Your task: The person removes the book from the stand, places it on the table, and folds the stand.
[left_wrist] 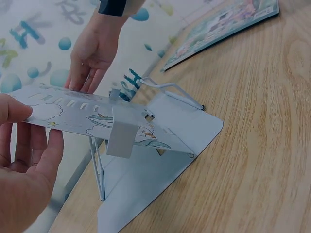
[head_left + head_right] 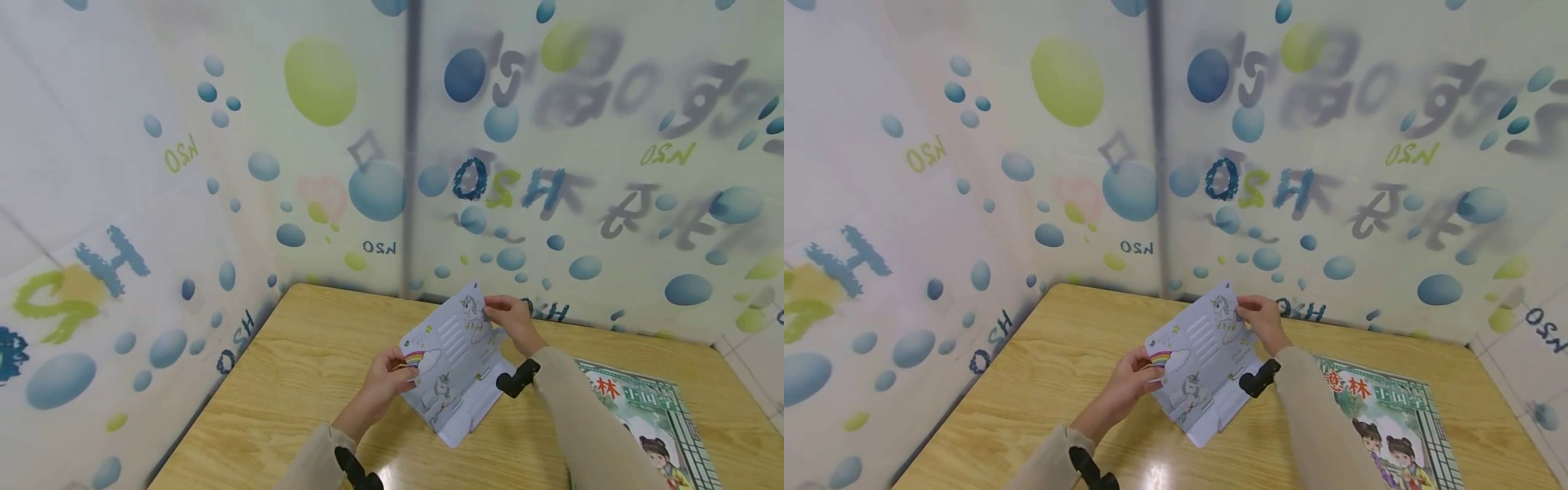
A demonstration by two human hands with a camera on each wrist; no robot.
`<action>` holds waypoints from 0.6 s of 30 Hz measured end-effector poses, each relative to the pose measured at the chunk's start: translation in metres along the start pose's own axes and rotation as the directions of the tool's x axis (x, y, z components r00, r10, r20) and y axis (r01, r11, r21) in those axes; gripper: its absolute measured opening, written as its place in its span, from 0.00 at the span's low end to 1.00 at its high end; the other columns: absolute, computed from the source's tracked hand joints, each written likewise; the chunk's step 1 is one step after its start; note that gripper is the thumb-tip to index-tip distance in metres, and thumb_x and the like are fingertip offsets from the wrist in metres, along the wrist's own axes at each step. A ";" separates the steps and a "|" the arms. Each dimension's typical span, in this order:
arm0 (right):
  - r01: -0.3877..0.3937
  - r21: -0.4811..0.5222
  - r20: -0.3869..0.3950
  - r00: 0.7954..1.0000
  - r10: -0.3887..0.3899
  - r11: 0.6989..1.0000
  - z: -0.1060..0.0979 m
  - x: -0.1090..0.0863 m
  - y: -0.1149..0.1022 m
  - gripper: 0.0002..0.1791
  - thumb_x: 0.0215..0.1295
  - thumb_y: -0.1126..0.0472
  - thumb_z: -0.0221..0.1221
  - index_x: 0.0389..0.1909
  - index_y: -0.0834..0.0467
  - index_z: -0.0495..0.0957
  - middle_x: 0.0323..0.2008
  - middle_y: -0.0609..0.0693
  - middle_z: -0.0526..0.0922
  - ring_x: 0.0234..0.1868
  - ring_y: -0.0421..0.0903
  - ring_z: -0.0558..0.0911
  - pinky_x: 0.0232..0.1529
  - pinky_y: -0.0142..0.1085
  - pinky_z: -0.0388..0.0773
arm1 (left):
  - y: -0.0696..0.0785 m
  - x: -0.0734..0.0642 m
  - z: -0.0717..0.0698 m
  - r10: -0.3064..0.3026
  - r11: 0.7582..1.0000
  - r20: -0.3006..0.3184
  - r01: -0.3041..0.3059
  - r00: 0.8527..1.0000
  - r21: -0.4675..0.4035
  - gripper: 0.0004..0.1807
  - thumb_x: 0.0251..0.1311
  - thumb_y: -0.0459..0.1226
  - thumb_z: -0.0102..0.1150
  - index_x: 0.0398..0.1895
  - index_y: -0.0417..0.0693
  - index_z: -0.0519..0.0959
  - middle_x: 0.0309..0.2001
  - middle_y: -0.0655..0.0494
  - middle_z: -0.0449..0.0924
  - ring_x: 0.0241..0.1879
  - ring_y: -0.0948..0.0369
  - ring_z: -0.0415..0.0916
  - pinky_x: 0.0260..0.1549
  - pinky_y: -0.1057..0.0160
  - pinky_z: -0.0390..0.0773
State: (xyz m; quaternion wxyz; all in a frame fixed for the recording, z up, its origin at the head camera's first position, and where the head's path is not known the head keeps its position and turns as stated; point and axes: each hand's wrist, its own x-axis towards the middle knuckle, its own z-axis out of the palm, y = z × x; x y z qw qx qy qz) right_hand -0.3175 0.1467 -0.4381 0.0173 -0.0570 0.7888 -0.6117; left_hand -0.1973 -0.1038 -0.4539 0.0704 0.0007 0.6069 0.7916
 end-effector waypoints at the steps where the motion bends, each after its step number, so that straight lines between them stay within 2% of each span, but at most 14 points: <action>1: 0.005 -0.021 -0.001 1.000 -0.005 1.000 -0.002 -0.001 -0.001 0.17 0.63 0.64 0.56 0.51 0.69 0.73 0.46 0.62 0.76 0.44 0.49 0.76 0.47 0.40 0.74 | 0.000 0.000 0.001 -0.002 1.000 0.000 0.002 1.000 -0.002 0.09 0.49 0.24 0.54 0.26 0.45 0.67 0.32 0.53 0.72 0.32 0.62 0.73 0.29 0.67 0.76; 6: -0.046 -0.082 0.011 0.999 0.047 0.996 -0.013 -0.007 -0.002 0.19 0.65 0.63 0.54 0.53 0.69 0.72 0.50 0.64 0.74 0.48 0.53 0.74 0.49 0.41 0.73 | -0.002 0.002 0.001 -0.010 1.000 -0.008 0.010 1.000 -0.003 0.07 0.50 0.24 0.54 0.29 0.41 0.68 0.34 0.53 0.72 0.33 0.62 0.72 0.30 0.66 0.76; 9: -0.065 -0.073 0.062 0.996 0.069 0.995 -0.019 -0.014 0.001 0.20 0.65 0.61 0.55 0.53 0.70 0.71 0.49 0.63 0.73 0.48 0.54 0.74 0.50 0.44 0.72 | -0.003 0.003 0.000 -0.007 1.000 -0.014 0.007 1.000 0.003 0.07 0.50 0.25 0.54 0.30 0.41 0.68 0.34 0.53 0.72 0.34 0.62 0.72 0.30 0.65 0.77; 14: -0.057 -0.075 0.108 0.992 0.064 0.996 -0.021 -0.031 0.013 0.19 0.63 0.61 0.57 0.50 0.71 0.73 0.44 0.61 0.77 0.45 0.54 0.77 0.46 0.44 0.75 | -0.004 0.002 0.000 -0.010 1.000 -0.030 0.010 1.000 0.003 0.10 0.50 0.24 0.54 0.29 0.45 0.67 0.34 0.53 0.72 0.34 0.62 0.72 0.31 0.65 0.77; 18: -0.090 -0.112 0.107 0.989 0.103 0.990 -0.020 -0.051 0.019 0.18 0.61 0.63 0.58 0.48 0.70 0.75 0.40 0.58 0.80 0.39 0.51 0.80 0.41 0.44 0.77 | -0.005 0.001 0.001 -0.012 1.000 -0.034 0.012 0.999 0.007 0.09 0.50 0.24 0.54 0.30 0.43 0.67 0.34 0.53 0.72 0.34 0.61 0.72 0.31 0.65 0.77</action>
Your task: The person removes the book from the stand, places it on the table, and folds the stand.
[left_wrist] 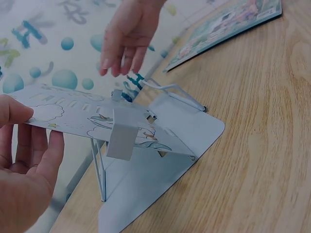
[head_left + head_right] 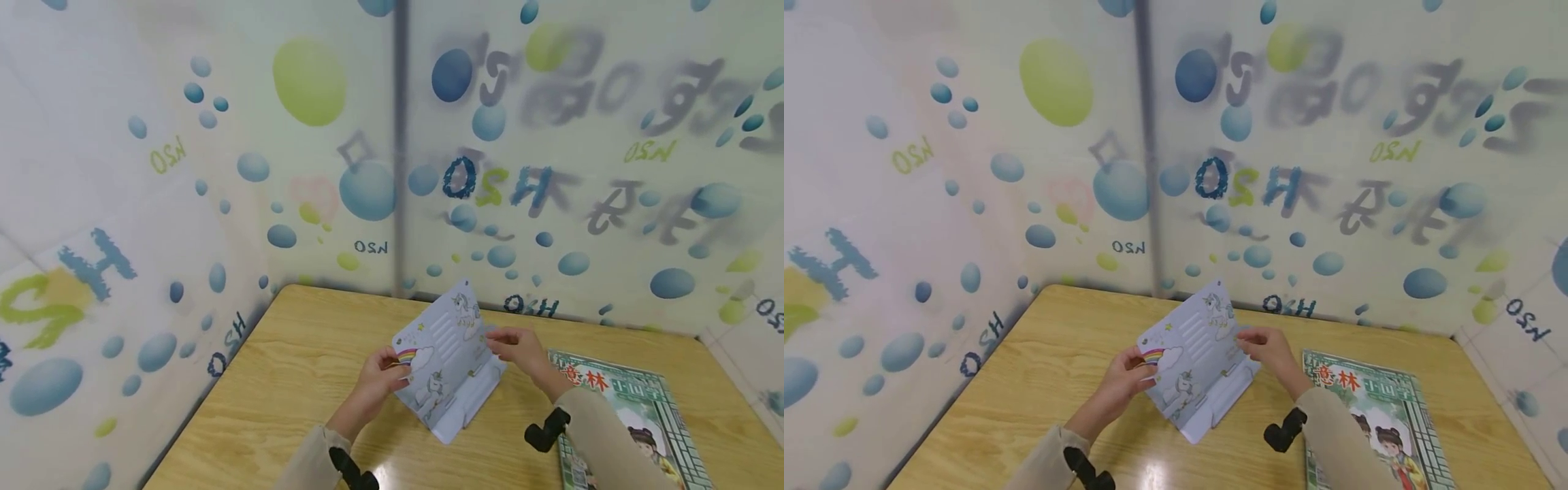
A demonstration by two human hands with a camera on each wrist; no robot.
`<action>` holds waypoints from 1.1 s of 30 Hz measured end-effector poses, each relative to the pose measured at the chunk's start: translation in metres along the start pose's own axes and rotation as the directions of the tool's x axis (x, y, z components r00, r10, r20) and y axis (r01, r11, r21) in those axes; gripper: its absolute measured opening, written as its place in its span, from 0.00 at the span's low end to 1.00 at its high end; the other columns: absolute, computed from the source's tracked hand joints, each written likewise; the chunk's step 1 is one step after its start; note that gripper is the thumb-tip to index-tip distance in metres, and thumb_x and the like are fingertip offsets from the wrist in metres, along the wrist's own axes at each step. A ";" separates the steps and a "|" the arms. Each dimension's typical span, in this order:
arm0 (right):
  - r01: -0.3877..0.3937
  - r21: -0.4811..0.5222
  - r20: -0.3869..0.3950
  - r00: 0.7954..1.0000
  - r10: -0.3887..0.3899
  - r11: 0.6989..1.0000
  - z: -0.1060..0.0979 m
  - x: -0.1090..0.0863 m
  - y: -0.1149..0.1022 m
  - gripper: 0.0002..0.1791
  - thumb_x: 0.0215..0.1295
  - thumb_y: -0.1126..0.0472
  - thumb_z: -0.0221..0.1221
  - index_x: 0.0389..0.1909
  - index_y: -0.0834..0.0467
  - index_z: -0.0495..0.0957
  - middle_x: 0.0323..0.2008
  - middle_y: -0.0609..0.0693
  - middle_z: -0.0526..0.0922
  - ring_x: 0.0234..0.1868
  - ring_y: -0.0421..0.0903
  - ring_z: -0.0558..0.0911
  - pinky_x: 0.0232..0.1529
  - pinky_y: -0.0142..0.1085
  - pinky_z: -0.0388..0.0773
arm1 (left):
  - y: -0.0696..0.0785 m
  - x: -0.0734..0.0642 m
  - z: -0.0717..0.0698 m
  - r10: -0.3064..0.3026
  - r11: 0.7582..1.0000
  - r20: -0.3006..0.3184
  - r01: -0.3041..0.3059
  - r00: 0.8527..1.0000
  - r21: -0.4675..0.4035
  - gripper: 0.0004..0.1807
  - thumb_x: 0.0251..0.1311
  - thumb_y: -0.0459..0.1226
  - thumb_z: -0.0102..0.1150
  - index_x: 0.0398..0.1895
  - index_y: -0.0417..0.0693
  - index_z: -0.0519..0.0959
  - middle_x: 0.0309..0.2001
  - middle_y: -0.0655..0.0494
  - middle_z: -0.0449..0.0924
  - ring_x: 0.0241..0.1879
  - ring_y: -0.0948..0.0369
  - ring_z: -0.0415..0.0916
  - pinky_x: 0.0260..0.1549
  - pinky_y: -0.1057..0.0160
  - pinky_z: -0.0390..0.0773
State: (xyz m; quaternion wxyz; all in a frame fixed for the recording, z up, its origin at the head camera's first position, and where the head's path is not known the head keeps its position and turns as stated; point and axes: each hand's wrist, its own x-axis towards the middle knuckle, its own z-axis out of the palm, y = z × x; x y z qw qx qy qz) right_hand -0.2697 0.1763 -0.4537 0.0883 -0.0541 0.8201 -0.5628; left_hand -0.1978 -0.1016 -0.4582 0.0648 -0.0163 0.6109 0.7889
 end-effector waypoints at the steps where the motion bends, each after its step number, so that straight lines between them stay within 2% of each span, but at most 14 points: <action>1: -0.008 -0.009 0.001 1.000 0.008 1.000 0.002 -0.005 0.001 0.17 0.61 0.63 0.58 0.47 0.71 0.75 0.38 0.58 0.80 0.37 0.50 0.80 0.40 0.44 0.77 | 0.000 0.000 0.000 0.001 1.000 0.000 -0.001 1.000 0.001 0.09 0.50 0.25 0.54 0.31 0.43 0.67 0.34 0.53 0.72 0.34 0.62 0.72 0.31 0.65 0.77; 4: -0.035 -0.017 0.004 0.999 0.035 0.999 0.008 -0.021 0.004 0.16 0.59 0.64 0.60 0.45 0.71 0.76 0.34 0.54 0.81 0.33 0.45 0.79 0.37 0.42 0.78 | -0.001 -0.001 -0.001 0.001 1.000 -0.008 -0.001 1.000 -0.005 0.09 0.50 0.24 0.54 0.31 0.41 0.68 0.33 0.53 0.72 0.33 0.62 0.72 0.30 0.65 0.76; 9: 0.044 -0.008 0.092 0.995 -0.043 0.999 0.022 -0.038 0.015 0.17 0.58 0.64 0.61 0.42 0.74 0.76 0.30 0.54 0.81 0.30 0.43 0.77 0.32 0.38 0.78 | -0.001 -0.004 -0.004 0.004 1.000 -0.027 -0.004 1.000 -0.019 0.09 0.50 0.24 0.54 0.32 0.42 0.68 0.32 0.55 0.72 0.32 0.63 0.72 0.30 0.66 0.76; 11: 0.058 0.011 0.094 0.994 -0.059 0.998 0.029 -0.042 0.019 0.16 0.58 0.65 0.61 0.42 0.75 0.75 0.30 0.55 0.81 0.29 0.43 0.77 0.31 0.37 0.77 | -0.001 -0.004 -0.004 0.002 1.000 -0.025 -0.003 1.000 -0.016 0.09 0.51 0.24 0.54 0.32 0.42 0.68 0.33 0.55 0.72 0.32 0.63 0.72 0.31 0.66 0.76; 16: 0.005 0.042 -0.016 1.000 -0.004 0.999 0.044 -0.048 0.028 0.13 0.55 0.67 0.62 0.39 0.73 0.77 0.28 0.53 0.81 0.28 0.43 0.78 0.30 0.34 0.77 | 0.000 -0.004 -0.003 0.002 1.000 -0.005 -0.002 1.000 -0.020 0.08 0.51 0.25 0.55 0.31 0.42 0.68 0.33 0.54 0.72 0.33 0.63 0.71 0.31 0.66 0.76; 21: -0.019 0.054 -0.127 0.992 0.026 0.998 0.053 -0.049 0.032 0.10 0.52 0.70 0.63 0.36 0.71 0.78 0.27 0.54 0.81 0.29 0.43 0.79 0.29 0.30 0.76 | -0.002 -0.002 -0.001 0.007 1.000 0.008 -0.007 1.000 -0.018 0.08 0.51 0.25 0.55 0.32 0.42 0.68 0.33 0.54 0.72 0.33 0.63 0.72 0.32 0.66 0.76; 28: -0.047 0.110 -0.199 0.978 0.068 0.993 0.062 -0.046 0.032 0.09 0.50 0.74 0.63 0.34 0.71 0.79 0.26 0.54 0.81 0.28 0.42 0.79 0.29 0.30 0.76 | -0.004 -0.002 -0.001 0.021 1.000 0.025 -0.021 0.999 0.006 0.08 0.52 0.26 0.55 0.34 0.40 0.68 0.33 0.54 0.73 0.34 0.62 0.72 0.32 0.66 0.75; 33: -0.085 0.120 -0.216 0.970 0.110 0.989 0.064 -0.044 0.033 0.09 0.50 0.72 0.64 0.34 0.70 0.79 0.26 0.53 0.81 0.28 0.42 0.79 0.30 0.31 0.77 | -0.002 -0.002 -0.001 0.009 1.000 0.019 -0.009 1.000 0.007 0.10 0.53 0.26 0.54 0.37 0.40 0.67 0.35 0.54 0.72 0.35 0.62 0.72 0.34 0.65 0.75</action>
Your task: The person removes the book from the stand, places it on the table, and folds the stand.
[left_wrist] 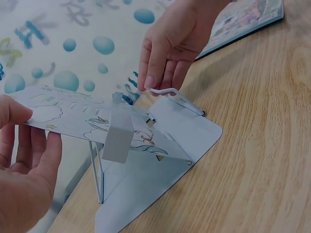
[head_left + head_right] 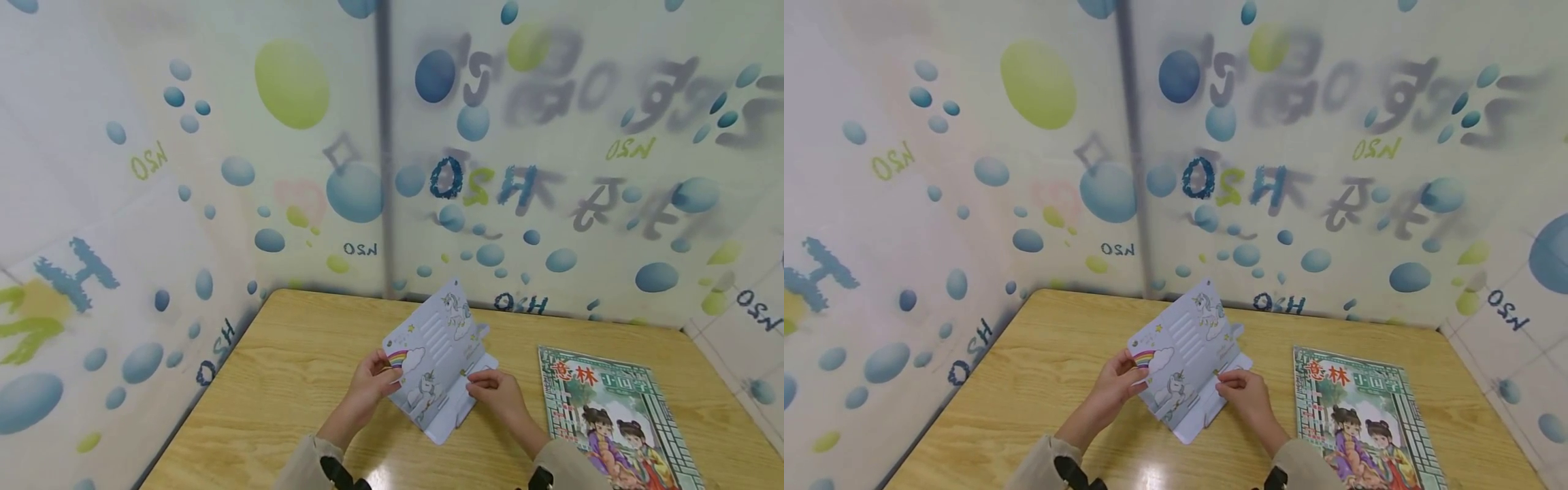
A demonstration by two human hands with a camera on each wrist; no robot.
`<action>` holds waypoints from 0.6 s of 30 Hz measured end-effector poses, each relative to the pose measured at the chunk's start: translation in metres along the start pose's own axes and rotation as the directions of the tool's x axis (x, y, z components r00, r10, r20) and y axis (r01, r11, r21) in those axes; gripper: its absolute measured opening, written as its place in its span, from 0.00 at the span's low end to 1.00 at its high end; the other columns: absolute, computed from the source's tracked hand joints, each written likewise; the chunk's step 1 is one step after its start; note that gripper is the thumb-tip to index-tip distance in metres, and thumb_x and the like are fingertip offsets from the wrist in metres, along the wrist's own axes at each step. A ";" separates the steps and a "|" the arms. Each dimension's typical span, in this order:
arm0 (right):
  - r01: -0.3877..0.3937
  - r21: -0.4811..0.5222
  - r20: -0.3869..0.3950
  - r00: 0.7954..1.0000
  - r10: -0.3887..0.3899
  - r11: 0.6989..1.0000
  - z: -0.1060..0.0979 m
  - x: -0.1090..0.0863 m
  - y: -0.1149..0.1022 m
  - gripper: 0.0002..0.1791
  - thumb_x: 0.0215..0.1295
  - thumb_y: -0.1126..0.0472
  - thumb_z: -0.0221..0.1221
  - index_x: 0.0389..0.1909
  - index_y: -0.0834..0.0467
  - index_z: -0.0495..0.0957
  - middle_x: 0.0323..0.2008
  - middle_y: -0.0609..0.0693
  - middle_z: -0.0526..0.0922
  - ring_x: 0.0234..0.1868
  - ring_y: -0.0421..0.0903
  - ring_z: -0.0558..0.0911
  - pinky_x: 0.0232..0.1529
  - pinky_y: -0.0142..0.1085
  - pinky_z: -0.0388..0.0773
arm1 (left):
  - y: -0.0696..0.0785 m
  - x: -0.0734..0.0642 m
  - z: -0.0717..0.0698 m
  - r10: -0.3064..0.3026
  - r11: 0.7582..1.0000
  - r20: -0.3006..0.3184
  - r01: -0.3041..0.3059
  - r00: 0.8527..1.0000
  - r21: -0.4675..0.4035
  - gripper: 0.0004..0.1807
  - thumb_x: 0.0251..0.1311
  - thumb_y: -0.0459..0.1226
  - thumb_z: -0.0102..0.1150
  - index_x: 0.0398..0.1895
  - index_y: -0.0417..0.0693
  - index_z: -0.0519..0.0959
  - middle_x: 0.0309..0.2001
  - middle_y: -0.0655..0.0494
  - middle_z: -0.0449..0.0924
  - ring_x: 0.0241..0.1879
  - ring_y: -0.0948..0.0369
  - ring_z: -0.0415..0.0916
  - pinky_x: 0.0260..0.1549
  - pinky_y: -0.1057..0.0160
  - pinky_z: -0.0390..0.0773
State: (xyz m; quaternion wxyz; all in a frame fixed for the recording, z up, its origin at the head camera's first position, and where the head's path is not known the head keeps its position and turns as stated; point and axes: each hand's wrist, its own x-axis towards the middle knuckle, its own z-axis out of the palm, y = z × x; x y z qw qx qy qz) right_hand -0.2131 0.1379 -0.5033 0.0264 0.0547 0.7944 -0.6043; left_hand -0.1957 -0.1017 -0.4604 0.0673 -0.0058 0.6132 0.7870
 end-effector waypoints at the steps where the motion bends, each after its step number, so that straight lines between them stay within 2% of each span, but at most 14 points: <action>1: -0.004 0.001 -0.002 1.000 0.004 1.000 0.000 0.000 0.000 0.09 0.50 0.72 0.64 0.34 0.70 0.79 0.26 0.53 0.81 0.28 0.43 0.79 0.30 0.32 0.77 | 0.000 0.000 0.001 0.001 1.000 0.001 -0.001 1.000 -0.002 0.10 0.53 0.26 0.54 0.37 0.40 0.66 0.35 0.54 0.72 0.35 0.62 0.71 0.34 0.64 0.75; 10: -0.024 0.037 0.018 1.000 0.023 0.999 -0.001 0.001 -0.001 0.09 0.51 0.73 0.62 0.34 0.72 0.79 0.26 0.55 0.81 0.28 0.43 0.80 0.31 0.34 0.78 | 0.001 -0.002 0.002 0.011 0.999 0.006 -0.011 1.000 -0.030 0.10 0.53 0.26 0.54 0.35 0.42 0.66 0.35 0.55 0.72 0.35 0.62 0.71 0.34 0.64 0.74; 18: -0.027 0.050 0.020 0.999 0.026 0.998 -0.008 0.001 -0.004 0.10 0.52 0.73 0.62 0.36 0.73 0.79 0.28 0.55 0.82 0.30 0.44 0.80 0.32 0.34 0.78 | -0.003 -0.005 0.006 0.009 0.997 0.051 -0.005 0.999 -0.077 0.11 0.49 0.24 0.53 0.34 0.43 0.67 0.35 0.55 0.73 0.35 0.62 0.73 0.33 0.64 0.76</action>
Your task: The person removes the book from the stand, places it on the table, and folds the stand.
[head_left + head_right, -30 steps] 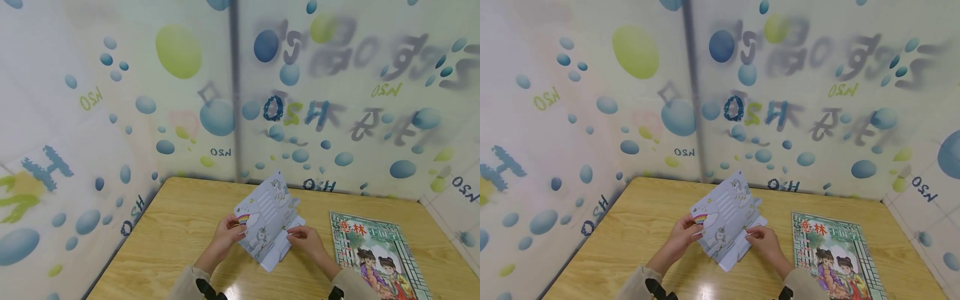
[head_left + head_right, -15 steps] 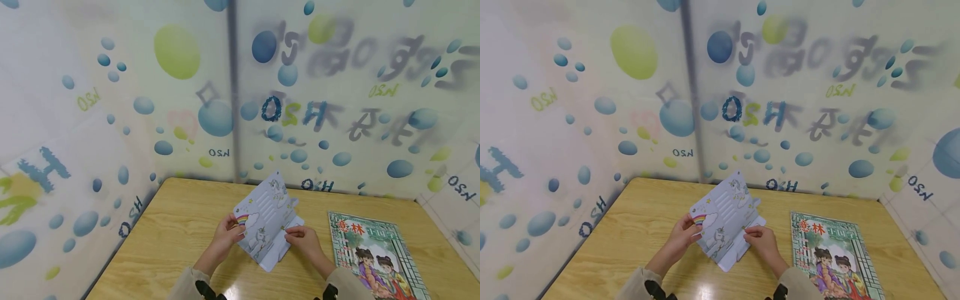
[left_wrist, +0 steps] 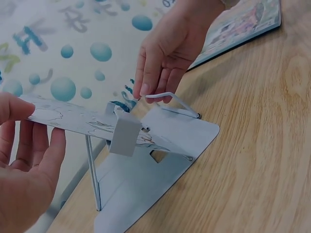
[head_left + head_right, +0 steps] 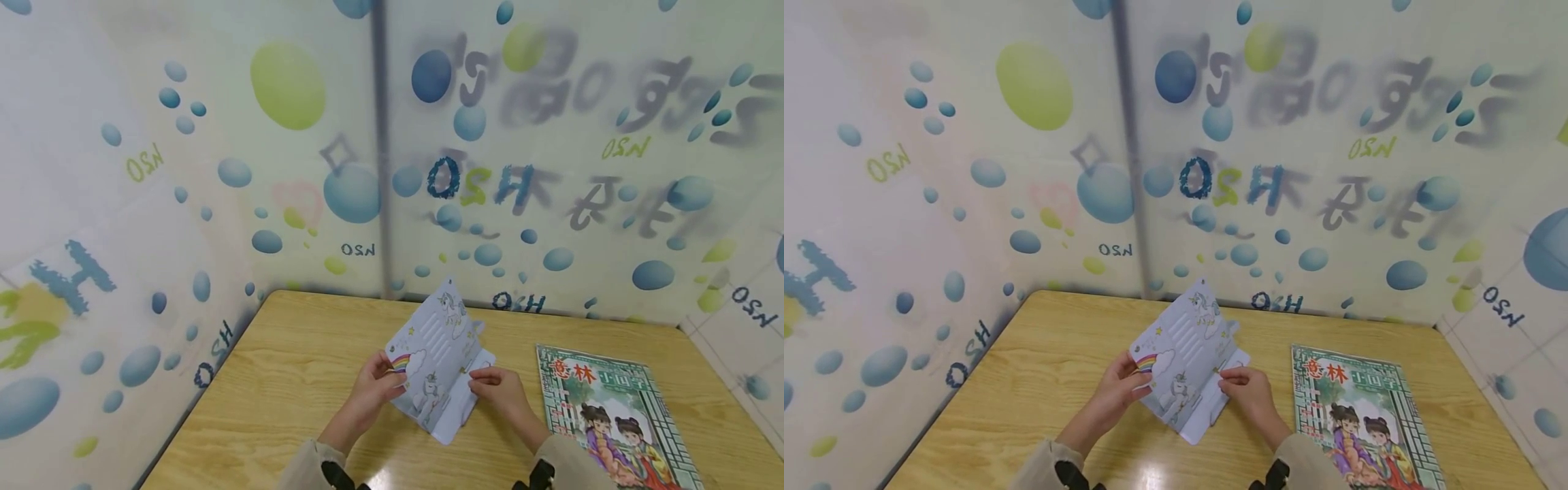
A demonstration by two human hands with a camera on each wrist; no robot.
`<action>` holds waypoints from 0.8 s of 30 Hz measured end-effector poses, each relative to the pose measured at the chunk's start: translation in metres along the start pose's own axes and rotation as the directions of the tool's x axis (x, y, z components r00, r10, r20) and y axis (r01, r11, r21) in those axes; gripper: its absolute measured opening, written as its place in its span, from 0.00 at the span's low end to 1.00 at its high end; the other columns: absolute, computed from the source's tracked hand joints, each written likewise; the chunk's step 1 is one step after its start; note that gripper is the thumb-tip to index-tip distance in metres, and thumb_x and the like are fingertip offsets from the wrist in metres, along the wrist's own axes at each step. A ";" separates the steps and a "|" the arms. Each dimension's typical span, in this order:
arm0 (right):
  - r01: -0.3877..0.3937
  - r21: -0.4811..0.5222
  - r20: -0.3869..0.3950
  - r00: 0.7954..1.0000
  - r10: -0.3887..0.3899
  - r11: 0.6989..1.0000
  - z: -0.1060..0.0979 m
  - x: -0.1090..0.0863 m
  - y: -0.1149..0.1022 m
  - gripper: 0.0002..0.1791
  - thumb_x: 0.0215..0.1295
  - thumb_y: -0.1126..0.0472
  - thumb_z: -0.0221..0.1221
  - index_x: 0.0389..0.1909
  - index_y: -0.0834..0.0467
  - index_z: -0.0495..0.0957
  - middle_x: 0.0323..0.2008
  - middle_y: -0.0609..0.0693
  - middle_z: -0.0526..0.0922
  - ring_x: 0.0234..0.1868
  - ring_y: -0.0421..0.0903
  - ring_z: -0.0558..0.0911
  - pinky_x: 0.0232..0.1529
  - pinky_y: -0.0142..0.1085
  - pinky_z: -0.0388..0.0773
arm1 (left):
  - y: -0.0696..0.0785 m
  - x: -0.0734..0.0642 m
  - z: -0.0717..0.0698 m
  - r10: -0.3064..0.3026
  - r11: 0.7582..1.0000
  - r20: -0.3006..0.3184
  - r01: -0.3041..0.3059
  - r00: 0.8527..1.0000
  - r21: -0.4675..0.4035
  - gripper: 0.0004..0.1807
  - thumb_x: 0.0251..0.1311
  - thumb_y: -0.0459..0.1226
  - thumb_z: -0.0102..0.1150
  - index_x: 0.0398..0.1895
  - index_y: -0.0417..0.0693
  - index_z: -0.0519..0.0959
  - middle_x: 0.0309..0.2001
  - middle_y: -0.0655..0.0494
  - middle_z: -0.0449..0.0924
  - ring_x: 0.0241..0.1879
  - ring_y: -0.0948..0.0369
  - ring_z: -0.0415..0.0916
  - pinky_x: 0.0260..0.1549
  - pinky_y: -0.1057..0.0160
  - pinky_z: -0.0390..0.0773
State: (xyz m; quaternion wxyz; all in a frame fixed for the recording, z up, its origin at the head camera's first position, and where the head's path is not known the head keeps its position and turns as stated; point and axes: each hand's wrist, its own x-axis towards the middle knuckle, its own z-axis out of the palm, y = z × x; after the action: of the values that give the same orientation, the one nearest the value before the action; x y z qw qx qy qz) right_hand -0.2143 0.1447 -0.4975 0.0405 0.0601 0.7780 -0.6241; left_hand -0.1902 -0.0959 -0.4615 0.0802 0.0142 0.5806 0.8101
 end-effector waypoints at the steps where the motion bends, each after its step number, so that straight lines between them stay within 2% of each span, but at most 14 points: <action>1: -0.001 0.003 0.000 1.000 0.001 1.000 -0.001 0.000 0.000 0.10 0.52 0.73 0.62 0.37 0.73 0.79 0.28 0.55 0.82 0.30 0.44 0.80 0.32 0.34 0.79 | 0.000 0.000 0.001 0.000 1.000 0.005 0.000 1.000 -0.005 0.11 0.49 0.23 0.53 0.34 0.43 0.67 0.34 0.55 0.73 0.35 0.62 0.73 0.33 0.65 0.76; 7: -0.009 -0.010 0.000 1.000 0.009 1.000 -0.006 0.002 0.000 0.10 0.55 0.72 0.60 0.38 0.72 0.78 0.29 0.55 0.81 0.32 0.45 0.80 0.34 0.36 0.79 | -0.003 -0.002 0.007 -0.010 0.999 0.059 0.013 0.998 -0.045 0.14 0.48 0.23 0.52 0.39 0.40 0.68 0.34 0.54 0.74 0.35 0.62 0.74 0.32 0.67 0.76; 14: -0.002 -0.043 0.011 1.000 0.003 0.999 -0.012 0.005 -0.001 0.11 0.57 0.72 0.58 0.41 0.72 0.78 0.31 0.54 0.81 0.33 0.45 0.79 0.35 0.35 0.78 | -0.010 -0.004 0.016 -0.007 0.997 0.108 0.014 0.994 -0.069 0.24 0.45 0.23 0.52 0.51 0.30 0.65 0.36 0.53 0.74 0.36 0.62 0.74 0.35 0.65 0.77; 19: -0.008 -0.056 0.012 1.000 0.009 0.998 -0.017 0.007 -0.004 0.12 0.57 0.72 0.58 0.42 0.72 0.78 0.33 0.55 0.81 0.35 0.45 0.79 0.37 0.37 0.78 | -0.015 -0.005 0.026 -0.010 0.997 0.115 0.019 0.993 -0.074 0.23 0.44 0.22 0.51 0.49 0.31 0.66 0.34 0.53 0.74 0.35 0.62 0.74 0.36 0.64 0.77; 24: 0.000 -0.089 0.005 1.000 0.001 0.996 -0.023 0.010 -0.006 0.12 0.57 0.72 0.57 0.42 0.73 0.77 0.34 0.56 0.81 0.35 0.45 0.79 0.38 0.38 0.78 | -0.017 -0.007 0.039 -0.002 0.996 0.089 0.010 0.996 -0.094 0.20 0.42 0.21 0.51 0.43 0.35 0.68 0.33 0.54 0.73 0.34 0.62 0.74 0.35 0.63 0.77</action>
State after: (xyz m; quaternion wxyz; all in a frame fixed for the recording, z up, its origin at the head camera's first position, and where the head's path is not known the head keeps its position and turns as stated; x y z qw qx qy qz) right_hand -0.2251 0.1664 -0.4877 0.0454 0.0566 0.8050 -0.5888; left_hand -0.1772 -0.0547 -0.4645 0.1088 0.0444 0.5376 0.8350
